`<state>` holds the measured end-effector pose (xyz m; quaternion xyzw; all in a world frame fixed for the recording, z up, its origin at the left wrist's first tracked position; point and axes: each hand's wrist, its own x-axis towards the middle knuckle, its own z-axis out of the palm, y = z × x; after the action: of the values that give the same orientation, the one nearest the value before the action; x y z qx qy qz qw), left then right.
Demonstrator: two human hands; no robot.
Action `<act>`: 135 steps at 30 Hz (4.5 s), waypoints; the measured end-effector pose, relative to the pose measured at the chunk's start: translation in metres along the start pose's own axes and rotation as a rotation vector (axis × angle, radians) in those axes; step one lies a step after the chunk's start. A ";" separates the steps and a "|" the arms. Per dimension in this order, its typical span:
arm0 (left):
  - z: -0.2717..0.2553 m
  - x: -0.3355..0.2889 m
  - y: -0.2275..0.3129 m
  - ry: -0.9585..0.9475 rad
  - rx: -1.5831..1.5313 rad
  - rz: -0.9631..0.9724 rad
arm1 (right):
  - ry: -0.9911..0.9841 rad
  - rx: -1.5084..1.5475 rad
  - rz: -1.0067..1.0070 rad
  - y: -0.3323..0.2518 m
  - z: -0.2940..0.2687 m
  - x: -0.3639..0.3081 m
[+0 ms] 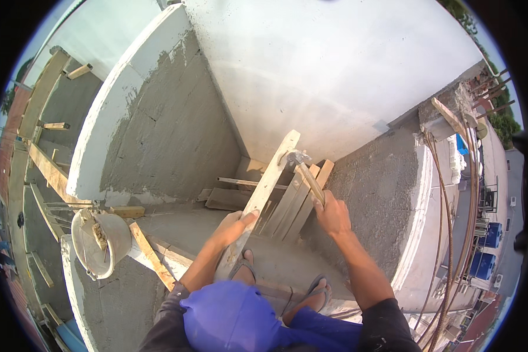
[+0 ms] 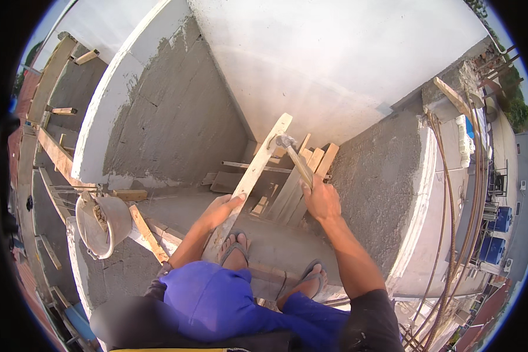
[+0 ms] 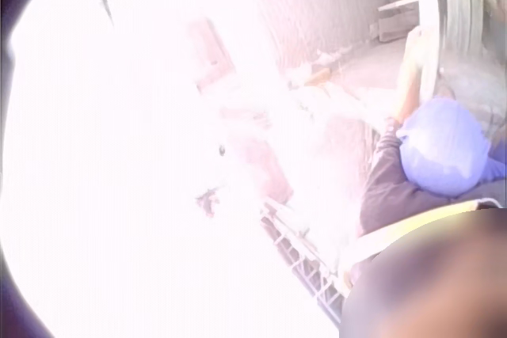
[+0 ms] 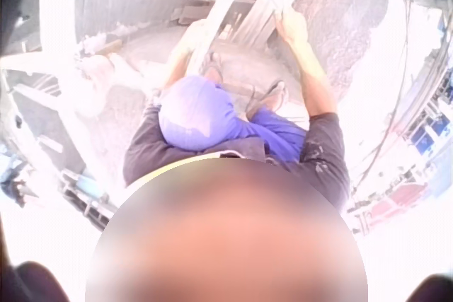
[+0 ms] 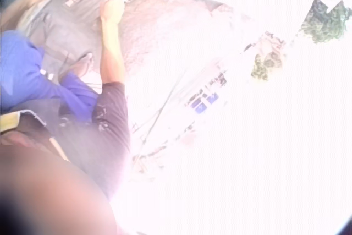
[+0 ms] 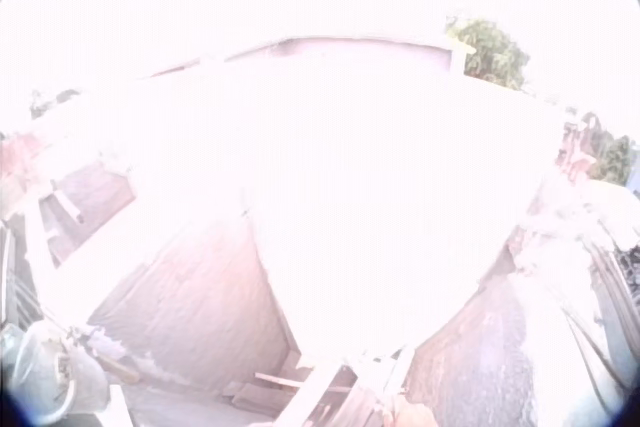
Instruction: The person assembles wooden formwork on a concrete structure using a hammer and nails. They position wooden planks against the wall and hammer nails to secure them in place.
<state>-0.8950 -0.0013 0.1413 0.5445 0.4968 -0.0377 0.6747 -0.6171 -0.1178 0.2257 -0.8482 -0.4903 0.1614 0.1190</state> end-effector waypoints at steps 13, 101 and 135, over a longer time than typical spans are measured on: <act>0.008 0.001 0.002 -0.022 0.215 -0.030 | 0.110 0.187 -0.021 0.001 0.001 0.009; -0.014 -0.020 0.021 -0.036 -0.056 -0.077 | -0.495 0.158 0.469 0.171 -0.024 -0.144; 0.006 0.018 0.099 -0.128 0.270 -0.236 | 0.189 0.503 1.709 0.152 0.147 -0.426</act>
<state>-0.8237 0.0426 0.1973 0.5643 0.5039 -0.2176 0.6168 -0.7525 -0.5566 0.1028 -0.8824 0.3705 0.2272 0.1803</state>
